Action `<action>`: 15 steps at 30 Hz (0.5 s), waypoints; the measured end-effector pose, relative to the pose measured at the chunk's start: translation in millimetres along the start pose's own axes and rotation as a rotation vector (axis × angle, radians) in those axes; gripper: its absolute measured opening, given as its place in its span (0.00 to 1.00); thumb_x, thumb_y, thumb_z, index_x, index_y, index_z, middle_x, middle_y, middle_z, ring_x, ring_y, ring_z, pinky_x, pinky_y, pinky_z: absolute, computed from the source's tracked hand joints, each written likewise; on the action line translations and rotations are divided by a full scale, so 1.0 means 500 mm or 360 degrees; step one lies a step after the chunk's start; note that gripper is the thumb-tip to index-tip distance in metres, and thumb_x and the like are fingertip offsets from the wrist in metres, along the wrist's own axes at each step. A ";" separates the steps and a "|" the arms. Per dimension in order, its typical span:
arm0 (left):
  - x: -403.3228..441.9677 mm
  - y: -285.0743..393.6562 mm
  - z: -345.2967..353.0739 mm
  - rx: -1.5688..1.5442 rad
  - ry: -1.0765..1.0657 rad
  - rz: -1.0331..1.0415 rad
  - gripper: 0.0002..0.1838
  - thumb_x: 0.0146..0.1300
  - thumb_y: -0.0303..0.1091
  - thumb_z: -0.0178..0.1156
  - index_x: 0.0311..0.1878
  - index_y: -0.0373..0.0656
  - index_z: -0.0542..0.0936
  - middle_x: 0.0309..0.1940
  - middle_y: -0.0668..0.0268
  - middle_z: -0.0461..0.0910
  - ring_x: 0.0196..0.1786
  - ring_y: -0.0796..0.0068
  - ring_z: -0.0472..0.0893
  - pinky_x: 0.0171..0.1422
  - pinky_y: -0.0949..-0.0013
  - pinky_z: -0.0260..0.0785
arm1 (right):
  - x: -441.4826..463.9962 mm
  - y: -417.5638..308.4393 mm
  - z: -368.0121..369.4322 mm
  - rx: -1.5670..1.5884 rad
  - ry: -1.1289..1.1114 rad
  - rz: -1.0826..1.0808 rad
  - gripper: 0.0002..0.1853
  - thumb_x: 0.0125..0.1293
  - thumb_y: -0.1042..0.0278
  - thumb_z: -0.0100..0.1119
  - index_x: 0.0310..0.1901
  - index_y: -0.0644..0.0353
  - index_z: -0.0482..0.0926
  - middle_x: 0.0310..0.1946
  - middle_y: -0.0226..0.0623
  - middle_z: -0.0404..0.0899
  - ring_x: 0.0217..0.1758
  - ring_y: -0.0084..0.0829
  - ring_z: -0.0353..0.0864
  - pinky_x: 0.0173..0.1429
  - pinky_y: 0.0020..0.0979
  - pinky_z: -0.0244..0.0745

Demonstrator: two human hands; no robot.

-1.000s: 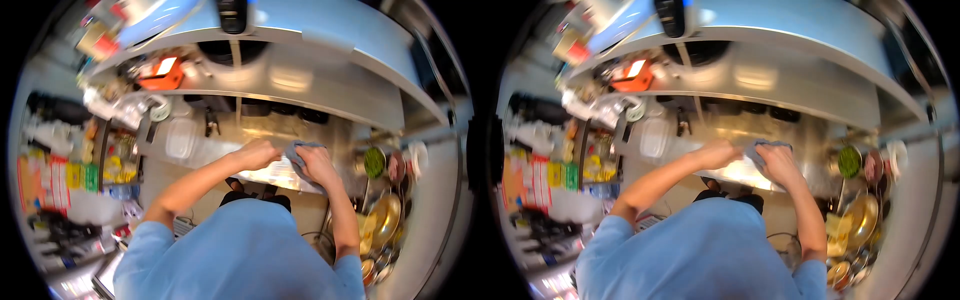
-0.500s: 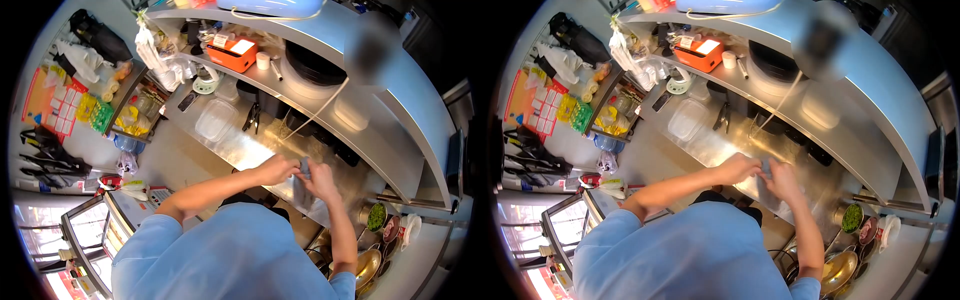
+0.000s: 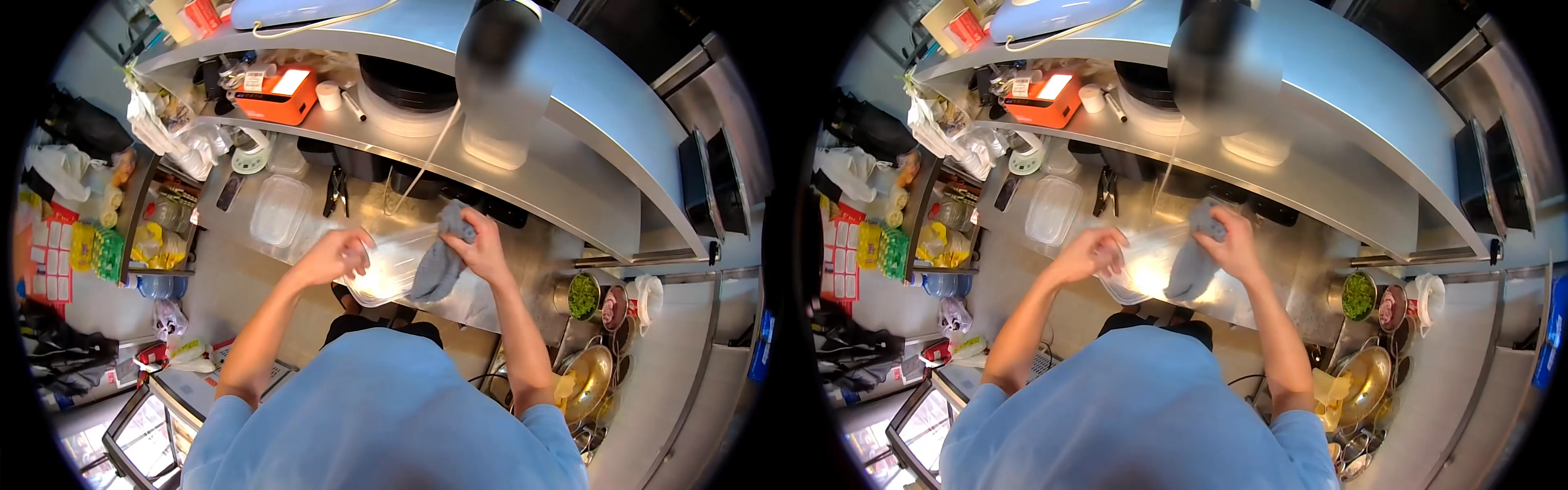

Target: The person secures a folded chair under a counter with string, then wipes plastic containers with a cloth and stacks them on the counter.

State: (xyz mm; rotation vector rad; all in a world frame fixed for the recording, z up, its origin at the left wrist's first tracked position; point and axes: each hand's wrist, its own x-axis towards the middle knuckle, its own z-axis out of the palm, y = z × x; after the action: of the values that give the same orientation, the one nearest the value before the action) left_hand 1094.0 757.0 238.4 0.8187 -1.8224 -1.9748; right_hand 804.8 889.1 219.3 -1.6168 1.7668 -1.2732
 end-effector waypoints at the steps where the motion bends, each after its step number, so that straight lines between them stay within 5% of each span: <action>1: 0.006 0.029 0.028 0.0261 -0.0176 -0.0154 0.08 0.77 0.30 0.55 0.47 0.36 0.80 0.30 0.63 0.85 0.28 0.77 0.85 0.30 0.74 0.77 | 0.013 -0.005 0.007 -0.0002 0.0005 0.0009 0.16 0.56 0.71 0.74 0.43 0.64 0.80 0.33 0.42 0.82 0.35 0.35 0.81 0.44 0.34 0.75; 4: 0.024 -0.001 0.090 0.0602 -0.0297 -0.0161 0.10 0.79 0.32 0.52 0.44 0.35 0.79 0.29 0.64 0.85 0.27 0.78 0.83 0.29 0.73 0.75 | 0.045 -0.058 0.018 -0.0186 0.0021 -0.0202 0.20 0.54 0.69 0.75 0.46 0.63 0.77 0.34 0.48 0.81 0.38 0.56 0.80 0.43 0.43 0.74; 10: 0.011 -0.072 0.164 0.0398 0.0042 0.0136 0.11 0.79 0.33 0.54 0.44 0.34 0.79 0.28 0.61 0.85 0.31 0.74 0.86 0.32 0.70 0.79 | -0.033 0.032 -0.016 0.0160 0.0016 0.0392 0.22 0.52 0.59 0.81 0.44 0.61 0.81 0.32 0.45 0.86 0.36 0.41 0.86 0.44 0.39 0.78; 12: 0.023 -0.085 0.195 0.0310 0.0070 0.0161 0.12 0.79 0.34 0.54 0.44 0.33 0.79 0.29 0.60 0.86 0.32 0.73 0.87 0.33 0.71 0.81 | -0.062 0.036 0.024 0.0302 0.0836 0.0404 0.20 0.51 0.61 0.82 0.40 0.61 0.82 0.31 0.43 0.87 0.33 0.33 0.85 0.42 0.35 0.78; 14: 0.032 -0.080 0.214 0.0191 0.0198 0.0129 0.14 0.80 0.36 0.54 0.44 0.32 0.79 0.30 0.58 0.86 0.32 0.72 0.87 0.34 0.70 0.82 | -0.077 0.041 0.024 0.0278 0.0939 0.0484 0.19 0.55 0.63 0.80 0.43 0.62 0.82 0.35 0.40 0.88 0.36 0.30 0.85 0.45 0.33 0.78; 15: 0.033 -0.077 0.228 0.0198 0.0192 0.0116 0.14 0.80 0.36 0.54 0.44 0.32 0.79 0.30 0.58 0.86 0.32 0.72 0.87 0.34 0.70 0.82 | -0.082 0.043 0.029 0.0841 0.0994 0.0646 0.19 0.58 0.63 0.78 0.46 0.63 0.82 0.38 0.39 0.88 0.40 0.29 0.85 0.47 0.32 0.78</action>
State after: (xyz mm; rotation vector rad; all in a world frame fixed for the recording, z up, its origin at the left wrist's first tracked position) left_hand 1016.8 842.1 199.5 0.8748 -1.8916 -1.7433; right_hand 814.3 920.4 183.7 -0.5628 1.7332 -1.9396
